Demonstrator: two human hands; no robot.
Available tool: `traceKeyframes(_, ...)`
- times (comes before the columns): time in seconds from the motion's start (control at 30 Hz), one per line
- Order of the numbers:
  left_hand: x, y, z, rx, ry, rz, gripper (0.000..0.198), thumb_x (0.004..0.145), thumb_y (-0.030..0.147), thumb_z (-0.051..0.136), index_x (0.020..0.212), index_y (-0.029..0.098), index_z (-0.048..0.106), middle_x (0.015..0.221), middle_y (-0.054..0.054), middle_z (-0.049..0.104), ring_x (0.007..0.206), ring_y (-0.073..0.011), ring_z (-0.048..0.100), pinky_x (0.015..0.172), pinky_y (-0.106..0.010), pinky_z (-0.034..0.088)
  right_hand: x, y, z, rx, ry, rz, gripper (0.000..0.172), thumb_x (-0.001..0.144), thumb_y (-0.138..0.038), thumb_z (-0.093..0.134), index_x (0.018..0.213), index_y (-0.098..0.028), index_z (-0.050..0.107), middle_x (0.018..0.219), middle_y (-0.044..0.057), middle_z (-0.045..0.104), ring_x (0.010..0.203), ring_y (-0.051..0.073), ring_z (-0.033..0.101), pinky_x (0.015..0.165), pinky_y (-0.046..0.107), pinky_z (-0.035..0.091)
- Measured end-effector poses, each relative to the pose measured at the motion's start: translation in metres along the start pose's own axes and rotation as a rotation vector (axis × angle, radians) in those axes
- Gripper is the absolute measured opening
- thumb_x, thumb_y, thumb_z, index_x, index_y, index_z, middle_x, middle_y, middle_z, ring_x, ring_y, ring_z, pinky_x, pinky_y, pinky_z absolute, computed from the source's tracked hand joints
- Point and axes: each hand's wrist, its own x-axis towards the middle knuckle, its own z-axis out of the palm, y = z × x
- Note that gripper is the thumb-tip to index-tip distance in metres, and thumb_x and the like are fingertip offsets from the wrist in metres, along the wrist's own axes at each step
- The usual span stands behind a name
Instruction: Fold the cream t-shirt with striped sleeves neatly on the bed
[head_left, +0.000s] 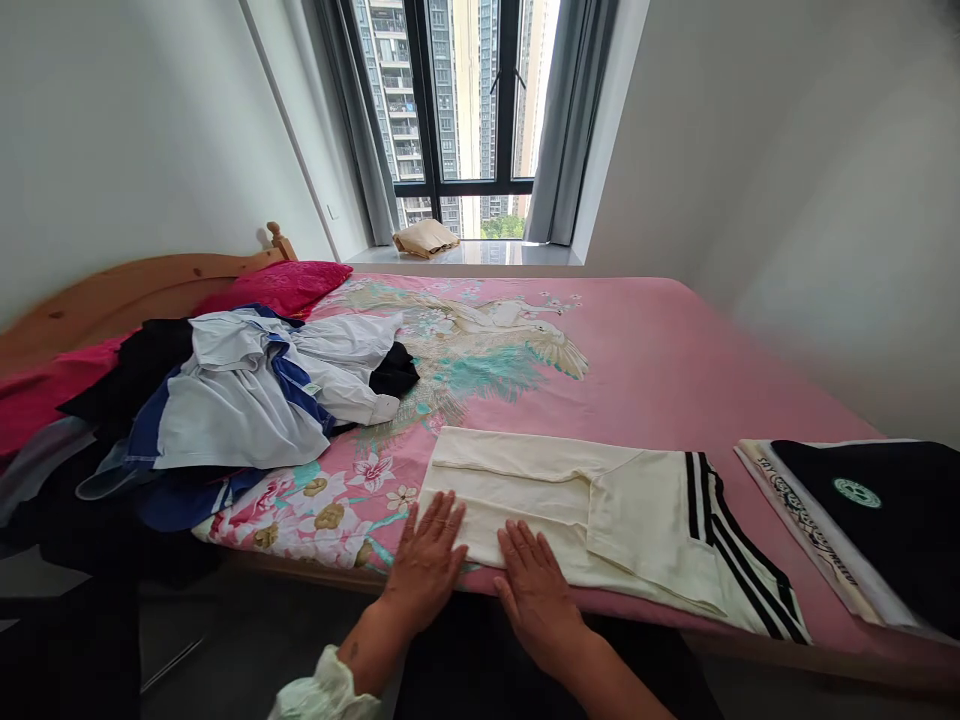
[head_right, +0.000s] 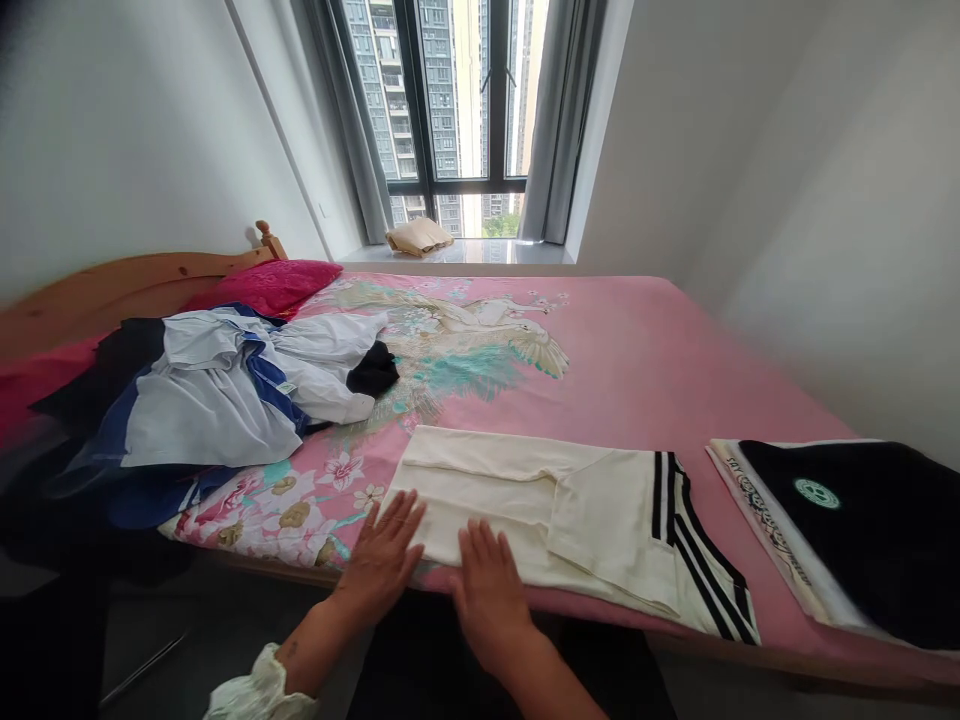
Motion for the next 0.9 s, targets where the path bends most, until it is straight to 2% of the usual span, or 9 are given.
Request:
traceKeyframes(0.13,0.015,0.010,0.011,-0.107,-0.138,0.009,0.058,0.087,0.049,0.039,0.140,0.026,0.031,0.149,-0.008,0.029,0.137,-0.0271,0.024,0.111,-0.059,0.003,0.015,-0.004,-0.009,0.115,0.062,0.008,0.032,0.087,-0.020,0.044,0.114,-0.019,0.060,0.124,0.008,0.058,0.116,0.022,0.052,0.100,0.038,0.040)
traceKeyframes(0.2,0.022,0.004,0.016,-0.131,-0.122,-0.012,0.053,0.090,0.045,0.034,0.138,0.024,0.036,0.146,-0.008,0.036,0.136,-0.0251,0.028,0.112,-0.058,0.002,0.030,-0.001,-0.016,0.181,0.142,-0.009,0.026,0.087,-0.016,0.043,0.103,-0.021,0.063,0.109,0.005,0.065,0.103,0.017,0.057,0.095,0.031,0.043)
traceKeyframes(0.3,0.038,-0.006,0.019,-0.126,-0.048,-0.100,0.046,0.092,0.033,0.027,0.134,0.022,0.043,0.143,-0.008,0.041,0.136,-0.0220,0.029,0.114,-0.052,0.005,0.070,-0.004,-0.024,0.220,0.190,-0.095,0.023,0.085,-0.014,0.045,0.099,-0.022,0.062,0.103,0.004,0.064,0.098,0.016,0.057,0.092,0.027,0.042)
traceKeyframes(0.4,0.052,-0.013,0.024,-0.105,-0.039,-0.223,0.045,0.090,0.025,0.030,0.131,0.017,0.046,0.141,-0.013,0.042,0.134,-0.0260,0.033,0.111,-0.057,0.013,0.120,-0.018,-0.020,0.137,0.123,-0.144,0.024,0.084,-0.012,0.046,0.102,-0.022,0.060,0.105,0.003,0.063,0.100,0.015,0.054,0.092,0.026,0.041)
traceKeyframes(0.5,0.057,-0.018,0.028,-0.102,-0.047,-0.270,0.049,0.089,0.028,0.032,0.136,0.017,0.040,0.142,-0.014,0.041,0.133,-0.0264,0.034,0.108,-0.060,0.018,0.165,-0.033,-0.007,0.038,0.055,-0.140,0.023,0.082,-0.014,0.050,0.102,-0.020,0.059,0.104,0.006,0.062,0.100,0.018,0.053,0.087,0.028,0.042)
traceKeyframes(0.6,0.056,-0.026,0.025,-0.132,-0.095,-0.267,0.057,0.087,0.036,0.036,0.141,0.022,0.029,0.145,-0.012,0.036,0.135,-0.0259,0.030,0.109,-0.061,0.012,0.195,-0.037,0.006,-0.011,0.035,-0.099,0.020,0.080,-0.015,0.052,0.098,-0.016,0.060,0.100,0.011,0.062,0.096,0.023,0.055,0.079,0.033,0.043)
traceKeyframes(0.73,0.065,-0.044,0.016,-0.202,-0.207,-0.130,0.065,0.083,0.035,0.042,0.144,0.024,0.021,0.151,-0.009,0.023,0.139,-0.0265,0.020,0.110,-0.062,0.000,0.213,-0.030,0.012,-0.048,0.035,-0.062,0.014,0.082,-0.015,0.049,0.091,-0.015,0.060,0.094,0.011,0.063,0.090,0.022,0.056,0.074,0.031,0.042)
traceKeyframes(0.83,0.087,-0.061,0.017,-0.240,-0.229,-0.049,0.053,0.089,0.034,0.030,0.142,0.033,0.024,0.149,-0.002,0.031,0.138,-0.0219,0.024,0.110,-0.060,-0.002,0.212,-0.024,0.009,-0.055,0.073,-0.073,0.015,0.085,-0.018,0.047,0.095,-0.016,0.058,0.096,0.009,0.061,0.092,0.020,0.054,0.077,0.029,0.040)
traceKeyframes(0.9,0.105,-0.073,0.023,-0.250,-0.216,-0.048,0.049,0.090,0.033,0.028,0.139,0.038,0.030,0.146,0.001,0.037,0.137,-0.0208,0.025,0.111,-0.058,-0.001,0.209,-0.022,0.008,-0.057,0.089,-0.096,0.015,0.085,-0.018,0.048,0.095,-0.018,0.058,0.096,0.008,0.061,0.093,0.019,0.053,0.079,0.028,0.038)
